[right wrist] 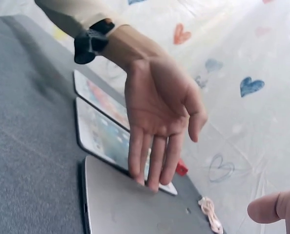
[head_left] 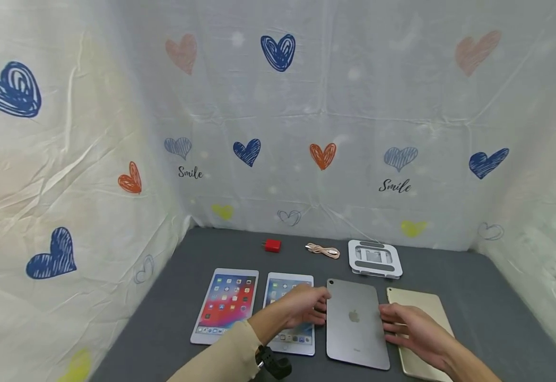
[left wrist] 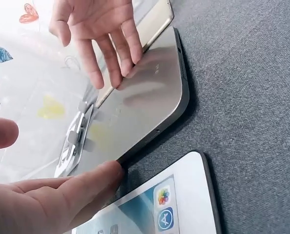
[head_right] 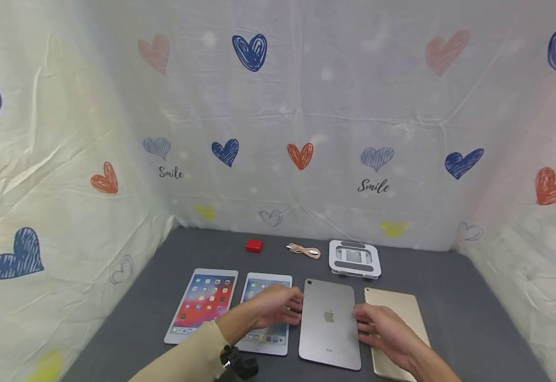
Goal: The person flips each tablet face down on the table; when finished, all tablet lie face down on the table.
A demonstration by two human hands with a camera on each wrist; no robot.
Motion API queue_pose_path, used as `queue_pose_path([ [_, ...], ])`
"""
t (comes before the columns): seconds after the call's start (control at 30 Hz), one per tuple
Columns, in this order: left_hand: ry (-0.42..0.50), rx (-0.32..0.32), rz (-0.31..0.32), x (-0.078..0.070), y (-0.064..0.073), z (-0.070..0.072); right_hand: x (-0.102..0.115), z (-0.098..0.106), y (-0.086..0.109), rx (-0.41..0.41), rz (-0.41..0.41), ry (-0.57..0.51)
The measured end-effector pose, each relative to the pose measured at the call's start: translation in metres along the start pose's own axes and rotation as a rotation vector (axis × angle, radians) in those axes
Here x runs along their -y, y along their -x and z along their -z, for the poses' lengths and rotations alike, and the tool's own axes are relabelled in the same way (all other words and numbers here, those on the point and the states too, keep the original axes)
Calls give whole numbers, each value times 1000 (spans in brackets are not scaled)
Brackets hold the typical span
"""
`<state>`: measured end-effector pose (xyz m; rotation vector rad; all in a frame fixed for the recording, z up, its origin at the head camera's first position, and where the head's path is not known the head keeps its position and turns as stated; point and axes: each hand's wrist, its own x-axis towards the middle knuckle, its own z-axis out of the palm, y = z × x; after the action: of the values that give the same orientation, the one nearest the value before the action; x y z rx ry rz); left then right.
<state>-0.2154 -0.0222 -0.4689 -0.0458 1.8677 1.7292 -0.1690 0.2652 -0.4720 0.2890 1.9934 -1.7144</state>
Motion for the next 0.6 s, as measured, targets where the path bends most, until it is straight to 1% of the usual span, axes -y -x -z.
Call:
queue_pose_path([
  [0.07,-15,12,-3,-1,2,2,4,-2,2,-7,20,39],
  [0.13,-12,30,-11,0,5,9,8,-6,4,-11,48,62],
  [0.2,18,56,-24,2,8,21,13,-9,4,-8,77,60],
  [0.27,49,74,-34,3,12,35,17,-13,3,11,99,31],
  [0.33,83,77,-33,3,17,51,20,-16,2,58,104,-15],
  [0.47,137,84,-39,4,30,82,24,-23,-1,199,129,-83],
  [0.57,150,97,-58,5,38,102,25,-30,-4,281,154,-135],
  [0.6,144,97,-62,5,41,107,27,-33,-5,291,152,-151],
])
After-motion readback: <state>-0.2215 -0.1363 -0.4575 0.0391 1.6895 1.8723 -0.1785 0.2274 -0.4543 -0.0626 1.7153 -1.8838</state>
